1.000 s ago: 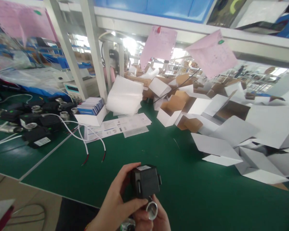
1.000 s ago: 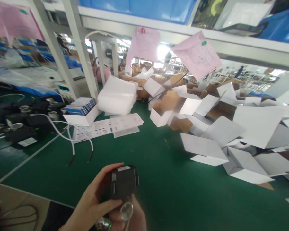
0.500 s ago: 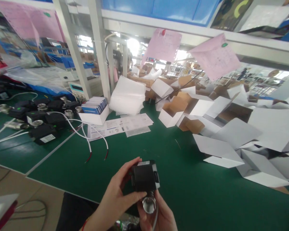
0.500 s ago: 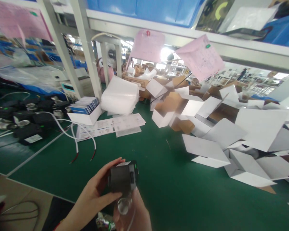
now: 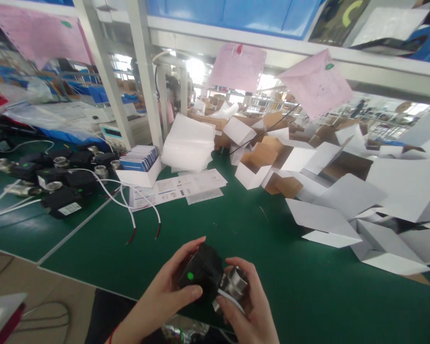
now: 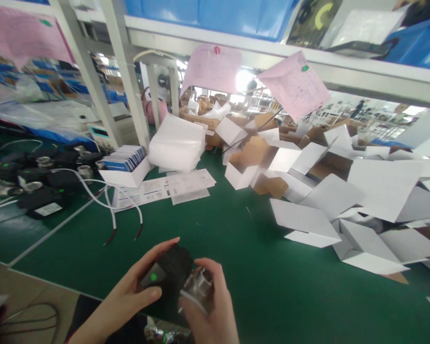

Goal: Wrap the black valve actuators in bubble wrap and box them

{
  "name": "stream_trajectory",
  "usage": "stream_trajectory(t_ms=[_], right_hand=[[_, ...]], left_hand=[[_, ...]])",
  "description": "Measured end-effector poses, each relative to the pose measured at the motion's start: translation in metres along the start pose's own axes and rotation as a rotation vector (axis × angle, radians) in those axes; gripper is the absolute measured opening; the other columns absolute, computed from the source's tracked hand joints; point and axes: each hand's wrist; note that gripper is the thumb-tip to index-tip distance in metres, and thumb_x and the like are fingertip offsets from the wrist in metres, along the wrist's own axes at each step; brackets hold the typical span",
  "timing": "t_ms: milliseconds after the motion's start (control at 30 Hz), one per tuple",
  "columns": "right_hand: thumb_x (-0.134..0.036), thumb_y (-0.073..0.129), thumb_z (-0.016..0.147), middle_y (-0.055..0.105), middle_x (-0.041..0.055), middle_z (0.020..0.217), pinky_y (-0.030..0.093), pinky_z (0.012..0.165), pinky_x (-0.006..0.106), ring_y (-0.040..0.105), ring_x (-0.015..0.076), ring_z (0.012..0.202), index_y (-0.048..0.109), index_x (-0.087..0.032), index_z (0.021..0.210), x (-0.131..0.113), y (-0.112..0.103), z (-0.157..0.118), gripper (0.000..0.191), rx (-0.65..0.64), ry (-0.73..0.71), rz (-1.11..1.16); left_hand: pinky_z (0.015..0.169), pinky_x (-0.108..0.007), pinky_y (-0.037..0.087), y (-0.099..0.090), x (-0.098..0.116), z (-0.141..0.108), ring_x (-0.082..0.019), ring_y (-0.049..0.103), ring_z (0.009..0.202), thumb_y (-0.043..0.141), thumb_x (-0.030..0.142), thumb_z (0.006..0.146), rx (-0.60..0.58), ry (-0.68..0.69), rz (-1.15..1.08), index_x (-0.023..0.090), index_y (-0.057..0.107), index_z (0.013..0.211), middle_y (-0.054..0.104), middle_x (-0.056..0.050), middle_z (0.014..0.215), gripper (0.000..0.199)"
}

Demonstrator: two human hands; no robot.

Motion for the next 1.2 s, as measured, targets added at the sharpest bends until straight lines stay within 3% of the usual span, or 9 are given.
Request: stream_trajectory(t_ms=[167,367,467,533,633,800,933,1067,1200], right_hand=[[-0.014,0.068,0.078,0.07,-0.0039,0.103,0.054,0.074,0.018,0.068,0.0127,0.083,0.06,-0.031,0.125,0.011,-0.021,0.007,0.05,-0.203,-0.162,-0.294],[-0.005,0.057,0.083,0.074,0.0065,0.105,0.06,0.071,0.025,0.074,0.0205,0.086,0.057,-0.024,0.128,0.001,-0.029,0.018,0.049,-0.291,-0.88,-0.769],[-0.004,0.057,0.085,0.078,0.0077,0.106,0.063,0.073,0.033,0.075,0.0249,0.085,0.059,-0.026,0.131,0.004,-0.028,0.017,0.051,-0.234,-1.031,-0.842],[-0.004,0.061,0.082,0.077,0.0064,0.112,0.063,0.077,0.036,0.075,0.0259,0.091,0.06,-0.031,0.134,0.014,-0.028,0.013,0.059,-0.149,-0.889,-0.735],[-0.006,0.066,0.074,0.07,0.0078,0.128,0.061,0.08,0.034,0.071,0.025,0.103,0.059,-0.03,0.137,0.026,-0.022,0.005,0.068,-0.006,-0.37,-0.411],[-0.045,0.089,0.071,0.07,0.0115,0.121,0.051,0.057,0.024,0.067,0.0176,0.077,0.057,-0.022,0.137,0.02,-0.006,-0.001,0.076,-0.274,0.175,0.286],[-0.057,0.09,0.076,0.073,0.0053,0.1,0.044,0.053,0.02,0.062,0.0132,0.068,0.064,-0.021,0.124,0.012,0.0,0.0,0.065,-0.186,0.182,0.267],[-0.05,0.092,0.074,0.073,0.0036,0.1,0.054,0.079,0.026,0.068,0.0197,0.088,0.066,-0.024,0.118,0.018,0.005,-0.002,0.057,-0.015,0.047,0.254],[-0.036,0.088,0.078,0.073,0.0044,0.11,0.053,0.086,0.027,0.069,0.021,0.097,0.067,-0.026,0.117,0.02,-0.003,-0.001,0.045,-0.072,-0.014,0.171]], left_hand=[[0.082,-0.024,0.053,-0.003,-0.001,0.0,-0.02,0.066,0.096,0.092,0.027,0.069,-0.064,-0.075,0.063,0.038,0.054,0.146,0.069,0.003,0.119,0.086],[0.097,-0.034,0.05,-0.003,0.007,0.002,-0.032,0.061,0.12,0.088,0.059,0.07,-0.079,-0.14,0.021,0.027,0.054,0.143,0.066,-0.007,0.134,0.087],[0.09,-0.033,0.052,-0.002,0.009,-0.001,-0.027,0.066,0.106,0.086,0.044,0.076,-0.037,-0.177,0.094,0.028,0.054,0.143,0.069,-0.004,0.121,0.076],[0.079,-0.028,0.053,0.002,0.009,-0.004,-0.022,0.066,0.092,0.086,0.028,0.072,0.041,-0.177,0.138,0.029,0.059,0.137,0.07,0.0,0.111,0.07],[0.08,-0.027,0.055,0.01,0.011,-0.009,-0.024,0.068,0.099,0.087,0.018,0.063,0.203,-0.078,0.134,0.029,0.063,0.125,0.069,-0.001,0.118,0.067],[0.097,-0.031,0.056,0.008,0.012,-0.012,-0.029,0.065,0.119,0.087,0.008,0.064,0.188,0.222,0.309,0.033,0.062,0.129,0.068,-0.005,0.129,0.073],[0.111,-0.039,0.049,-0.003,0.009,-0.011,-0.031,0.058,0.133,0.09,0.013,0.071,-0.021,0.398,0.432,0.04,0.064,0.129,0.068,-0.003,0.131,0.069],[0.12,-0.04,0.039,-0.002,0.007,-0.014,-0.034,0.041,0.149,0.095,0.019,0.064,-0.004,0.102,0.197,0.039,0.053,0.146,0.048,-0.004,0.159,0.095],[0.079,-0.025,0.054,0.012,0.011,-0.015,-0.022,0.069,0.094,0.089,0.016,0.064,0.133,-0.115,0.043,0.033,0.057,0.138,0.07,0.0,0.119,0.082]])
Point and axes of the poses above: each hand's wrist, its own z-axis towards the middle knuckle, its own y-axis out of the palm, x = y × z
